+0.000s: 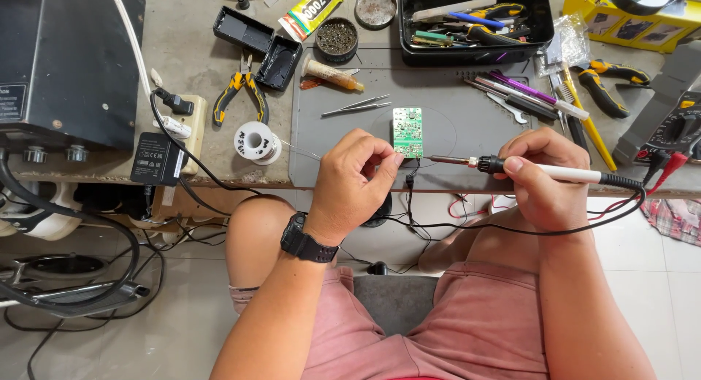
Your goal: The person solders a wire onto a green circuit board using a soldering iron and solder wire. After soldering, the person uses a multimeter with red and black probes to test the circuit board connections.
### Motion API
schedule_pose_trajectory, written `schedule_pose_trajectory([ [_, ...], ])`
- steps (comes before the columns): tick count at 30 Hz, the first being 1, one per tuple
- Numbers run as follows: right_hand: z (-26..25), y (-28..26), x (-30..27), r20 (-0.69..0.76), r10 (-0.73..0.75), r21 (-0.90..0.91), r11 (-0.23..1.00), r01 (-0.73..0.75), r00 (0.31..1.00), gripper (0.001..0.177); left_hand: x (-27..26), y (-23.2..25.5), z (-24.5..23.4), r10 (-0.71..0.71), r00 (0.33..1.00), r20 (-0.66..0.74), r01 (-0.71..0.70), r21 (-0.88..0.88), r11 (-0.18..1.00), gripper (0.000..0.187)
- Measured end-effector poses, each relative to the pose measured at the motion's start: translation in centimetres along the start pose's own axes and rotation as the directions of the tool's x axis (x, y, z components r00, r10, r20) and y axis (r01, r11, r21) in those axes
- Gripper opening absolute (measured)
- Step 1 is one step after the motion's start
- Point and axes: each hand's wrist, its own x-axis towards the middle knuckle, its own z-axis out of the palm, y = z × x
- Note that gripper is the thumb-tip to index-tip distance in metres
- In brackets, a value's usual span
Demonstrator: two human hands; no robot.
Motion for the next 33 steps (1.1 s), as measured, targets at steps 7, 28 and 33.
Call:
schedule_pose_trajectory([
  [7,-0.1,0.0,-0.1,-0.033,0.035,-0.026,0.999,-0.036,0.999,0.014,0.2,0.0,-0.1,0.015,1.000,0.015,-0.016,0.016,1.000,0.017],
  [28,-0.7,-0.6,1.8,0.018,0.054,0.210,0.976,-0.057,0.998,0.013,2.9,0.6,-1.0,-0.188,0.979,0.082,0.193,-0.065,0.979,0.018],
  [33,-1.1,-0.8,1.8,0.049,0.145,0.134,0.979,-0.151,0.988,0.014,3.5,0.2,-1.4,-0.259,0.950,0.173,0.280,-0.107,0.954,0.017],
])
